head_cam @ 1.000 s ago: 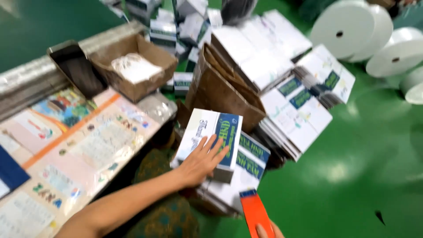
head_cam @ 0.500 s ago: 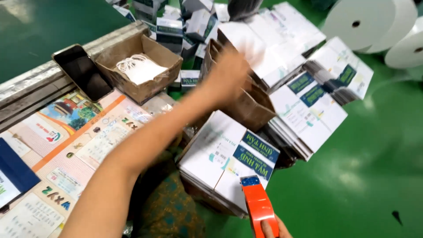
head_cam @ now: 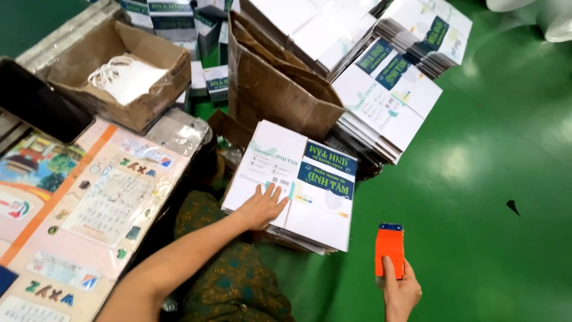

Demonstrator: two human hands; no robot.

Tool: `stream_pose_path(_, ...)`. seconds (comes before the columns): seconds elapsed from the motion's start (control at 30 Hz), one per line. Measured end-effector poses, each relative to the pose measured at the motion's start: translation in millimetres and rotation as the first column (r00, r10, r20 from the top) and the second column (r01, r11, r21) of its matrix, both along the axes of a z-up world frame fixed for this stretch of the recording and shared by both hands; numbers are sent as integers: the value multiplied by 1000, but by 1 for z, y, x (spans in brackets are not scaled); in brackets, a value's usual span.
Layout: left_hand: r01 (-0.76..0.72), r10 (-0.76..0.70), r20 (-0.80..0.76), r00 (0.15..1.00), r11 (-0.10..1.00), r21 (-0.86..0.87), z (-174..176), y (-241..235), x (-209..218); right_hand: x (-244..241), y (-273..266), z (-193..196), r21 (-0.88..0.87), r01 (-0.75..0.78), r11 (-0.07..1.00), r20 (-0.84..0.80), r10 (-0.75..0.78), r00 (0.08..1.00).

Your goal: Packing face masks into plastic sleeves and then into boxes for shipment.

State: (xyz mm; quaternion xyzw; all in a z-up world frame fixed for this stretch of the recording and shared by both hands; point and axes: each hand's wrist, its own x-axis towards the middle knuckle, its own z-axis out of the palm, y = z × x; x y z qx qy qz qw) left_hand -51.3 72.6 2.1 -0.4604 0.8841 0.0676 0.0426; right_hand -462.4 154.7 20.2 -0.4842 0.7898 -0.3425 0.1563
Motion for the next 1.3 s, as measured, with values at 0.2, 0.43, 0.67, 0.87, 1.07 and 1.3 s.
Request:
stream_pose_path(0.2, -130, 101, -372, 922, 990, -51, 168, -36, 31, 41, -32, -9, -30, -203, 979, -167, 196, 966)
stream_pose_path(0.43, -351, 404, -564, 720, 913, 205, 226, -67, 61, 136, -107, -44, -182, -607, 774, -541, 437, 719)
stream_pose_path(0.67, -366, 440, -494, 750, 898, 244, 184, -73, 71, 165, -153, -18, 42, -646, 762, -310, 625, 716)
stream_pose_path(0.87, -176, 483, -519, 706, 829, 531, 203, -57, 55, 192, -223, 81, -468, -409, 783, 482, 615, 624)
stream_pose_path(1.07, -4, 636, -588, 501, 681, 733, 178, -39, 50, 245, -265, 111, -443, -293, 847, 655, 530, 539)
stream_pose_path(1.3, -232, 680, -667, 306, 732, 640, 174, -38, 73, 216, -265, 107, -388, -412, 824, 567, 566, 598)
